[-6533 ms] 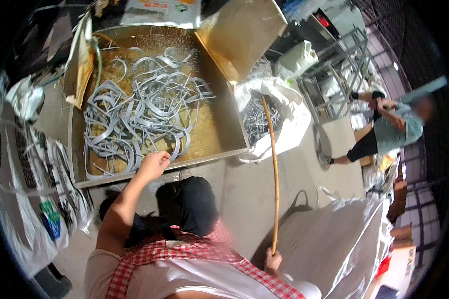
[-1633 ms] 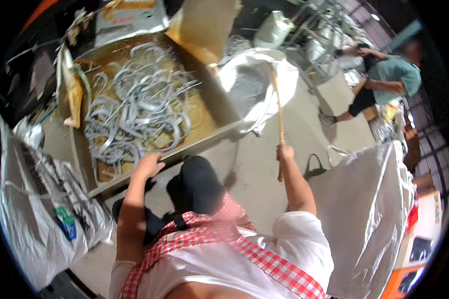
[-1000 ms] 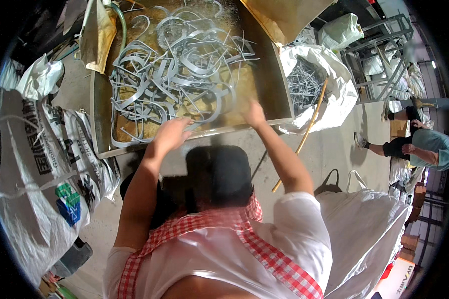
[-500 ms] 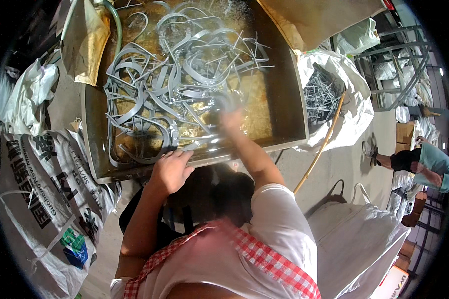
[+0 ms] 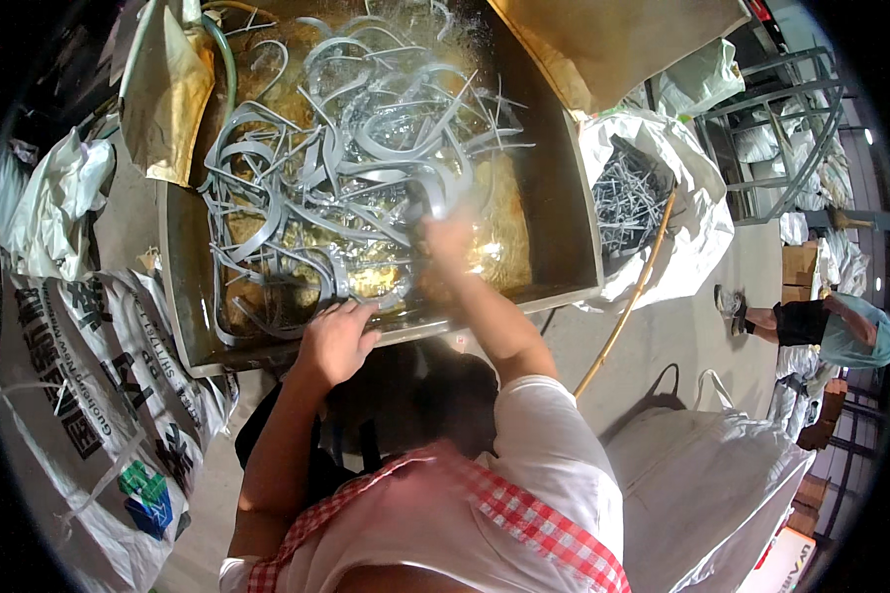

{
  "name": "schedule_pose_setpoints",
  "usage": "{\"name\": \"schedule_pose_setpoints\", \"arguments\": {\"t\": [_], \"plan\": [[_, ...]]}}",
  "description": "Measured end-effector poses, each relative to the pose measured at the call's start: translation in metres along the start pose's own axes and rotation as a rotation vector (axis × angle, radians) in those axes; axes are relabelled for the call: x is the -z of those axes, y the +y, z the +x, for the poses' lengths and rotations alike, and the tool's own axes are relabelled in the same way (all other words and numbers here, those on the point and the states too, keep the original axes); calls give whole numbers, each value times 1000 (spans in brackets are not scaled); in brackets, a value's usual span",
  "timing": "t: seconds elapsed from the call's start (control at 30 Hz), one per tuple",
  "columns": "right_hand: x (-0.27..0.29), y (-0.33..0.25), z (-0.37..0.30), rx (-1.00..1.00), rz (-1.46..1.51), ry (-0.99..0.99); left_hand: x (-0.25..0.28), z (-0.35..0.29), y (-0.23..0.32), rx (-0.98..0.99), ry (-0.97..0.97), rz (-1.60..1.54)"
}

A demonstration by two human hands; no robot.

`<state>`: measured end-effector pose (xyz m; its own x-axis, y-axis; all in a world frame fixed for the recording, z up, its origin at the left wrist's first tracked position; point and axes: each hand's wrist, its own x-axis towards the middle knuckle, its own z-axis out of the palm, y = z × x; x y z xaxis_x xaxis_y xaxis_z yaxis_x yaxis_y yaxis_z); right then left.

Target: The person takes plastic parts from a bag, immerses them in a water bath using a wooden stick, rinses them by hand, and places them back into a collection bag.

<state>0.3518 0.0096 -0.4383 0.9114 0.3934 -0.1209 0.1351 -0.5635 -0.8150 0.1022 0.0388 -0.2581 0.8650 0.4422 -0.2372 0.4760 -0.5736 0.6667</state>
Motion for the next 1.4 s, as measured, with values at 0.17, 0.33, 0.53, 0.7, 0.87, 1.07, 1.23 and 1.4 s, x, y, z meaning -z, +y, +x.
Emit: {"name": "schedule_pose_setpoints", "arguments": {"t": [0.17,0.33,0.53,0.7,0.87,1.07,1.23,1.4], "plan": [[24,-34,-15,225,203,-195,-6,25,13,13,271,-237],[46,-103,-73,230,148,-477,-41,44,5,234,470,-760],[52,-134,-112,1196,-182,-840,-39,46,-23,484,625,-1630],[48,-108,-45,-16,449,-523,-23,39,-34,627,830,-1654],[30,-38,7,-482,449,11,-20,28,-40,494,841,-1666],[-21,38,45,-619,597,-69,-2,33,-23,543,865,-1703],[-23,10,40,-315,891,-179,9,36,-25,368,975,-1773],[33,-56,19,-154,653,-358,27,33,-24,168,1037,-1643]]}}
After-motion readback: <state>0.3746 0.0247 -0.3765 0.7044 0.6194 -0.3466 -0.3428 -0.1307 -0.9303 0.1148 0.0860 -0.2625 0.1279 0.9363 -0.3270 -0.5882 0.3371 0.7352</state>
